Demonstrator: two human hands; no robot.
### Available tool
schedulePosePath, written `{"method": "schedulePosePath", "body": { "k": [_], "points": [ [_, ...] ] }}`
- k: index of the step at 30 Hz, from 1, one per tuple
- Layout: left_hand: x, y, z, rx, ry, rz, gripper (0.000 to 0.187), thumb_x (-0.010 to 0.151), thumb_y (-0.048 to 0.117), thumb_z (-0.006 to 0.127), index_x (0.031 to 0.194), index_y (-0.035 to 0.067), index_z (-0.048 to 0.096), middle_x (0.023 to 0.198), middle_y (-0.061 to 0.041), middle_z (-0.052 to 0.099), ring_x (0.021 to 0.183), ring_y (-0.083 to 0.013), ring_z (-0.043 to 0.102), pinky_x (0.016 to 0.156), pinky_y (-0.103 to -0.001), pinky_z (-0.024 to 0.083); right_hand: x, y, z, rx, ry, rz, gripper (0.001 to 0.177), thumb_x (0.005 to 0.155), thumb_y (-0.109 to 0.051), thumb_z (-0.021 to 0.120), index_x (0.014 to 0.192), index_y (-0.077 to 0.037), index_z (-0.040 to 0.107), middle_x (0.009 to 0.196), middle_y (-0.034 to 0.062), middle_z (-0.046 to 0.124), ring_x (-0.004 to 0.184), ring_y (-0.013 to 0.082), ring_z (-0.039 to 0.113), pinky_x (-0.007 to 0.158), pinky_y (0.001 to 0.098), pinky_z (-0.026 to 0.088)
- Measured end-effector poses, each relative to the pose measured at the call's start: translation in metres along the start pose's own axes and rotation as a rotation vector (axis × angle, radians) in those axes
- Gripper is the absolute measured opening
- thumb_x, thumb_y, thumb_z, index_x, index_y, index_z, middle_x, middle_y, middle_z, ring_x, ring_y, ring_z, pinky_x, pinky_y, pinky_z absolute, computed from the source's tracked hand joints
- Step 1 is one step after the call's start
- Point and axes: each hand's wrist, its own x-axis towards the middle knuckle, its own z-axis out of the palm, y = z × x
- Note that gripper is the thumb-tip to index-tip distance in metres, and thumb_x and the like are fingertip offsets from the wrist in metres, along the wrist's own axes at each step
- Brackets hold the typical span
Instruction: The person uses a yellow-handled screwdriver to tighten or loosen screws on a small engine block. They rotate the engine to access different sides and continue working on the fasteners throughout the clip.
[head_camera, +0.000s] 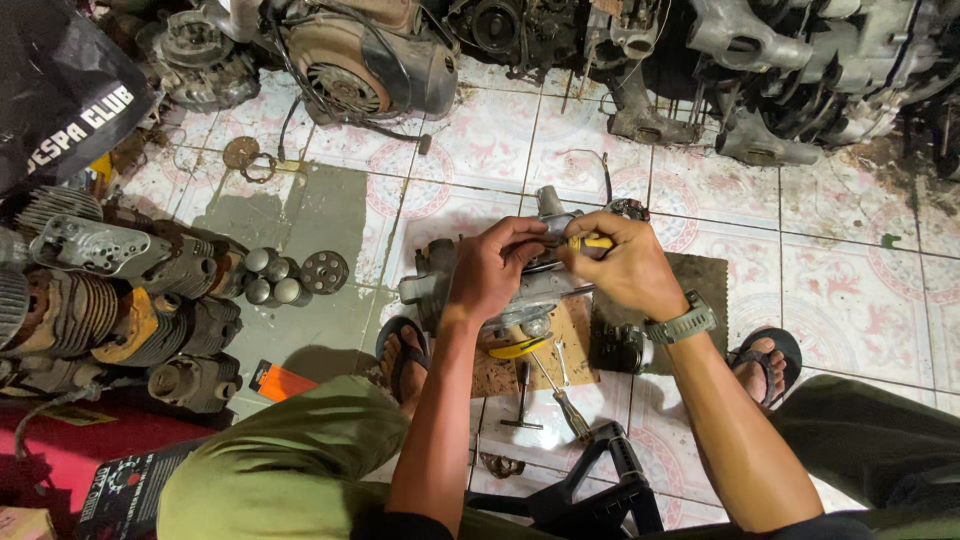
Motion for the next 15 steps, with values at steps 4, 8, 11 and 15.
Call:
{"method": "schedulePosePath", "body": {
  "k": [4, 8, 11, 15],
  "points": [
    [0.002, 0.011, -0.012, 0.104, -0.048, 0.05, 0.017, 0.093, 0.003, 0.057, 0.106, 0.007, 0.066, 0.09, -0.019, 0.069, 0.091, -0.0395, 0.065, 0.076, -0.05, 0.055, 0.014, -0.011, -0.004, -0.092, -0.073, -0.133, 0.02, 0.072, -0.008, 0.074, 0.092, -0.006, 0.069, 0.086, 0.0155, 0.066, 0.083, 0.0217, 0.062, 0.078, 0.0388, 0.051],
    [0.003, -0.003, -0.023, 0.143, 0.023, 0.015, 0.014, 0.091, 0.009, 0.062, 0.103, 0.013, 0.069, 0.092, -0.012, 0.07, 0.092, -0.0302, 0.066, 0.078, -0.044, 0.054, 0.023, -0.022, 0.006, -0.011, -0.074, -0.227, 0.028, 0.072, -0.002, 0.072, 0.099, -0.003, 0.063, 0.088, 0.0131, 0.064, 0.083, 0.0222, 0.06, 0.079, 0.035, 0.048],
    [0.002, -0.01, -0.028, 0.178, 0.038, -0.015, 0.014, 0.093, 0.011, 0.062, 0.105, 0.012, 0.067, 0.093, -0.013, 0.068, 0.094, -0.0344, 0.065, 0.083, -0.052, 0.052, 0.031, -0.016, 0.02, 0.071, -0.014, -0.186, 0.037, 0.075, 0.001, 0.074, 0.11, -0.002, 0.061, 0.086, 0.0118, 0.067, 0.08, 0.0165, 0.06, 0.073, 0.028, 0.05],
    [-0.002, -0.013, -0.031, 0.182, 0.041, -0.13, 0.016, 0.093, 0.009, 0.059, 0.107, 0.004, 0.066, 0.094, -0.021, 0.067, 0.097, -0.046, 0.061, 0.084, -0.063, 0.049, 0.043, 0.006, 0.036, -0.077, -0.012, -0.258, 0.041, 0.076, 0.0, 0.076, 0.115, -0.007, 0.065, 0.086, 0.013, 0.068, 0.074, 0.0161, 0.061, 0.064, 0.0272, 0.05]
  ]
}}
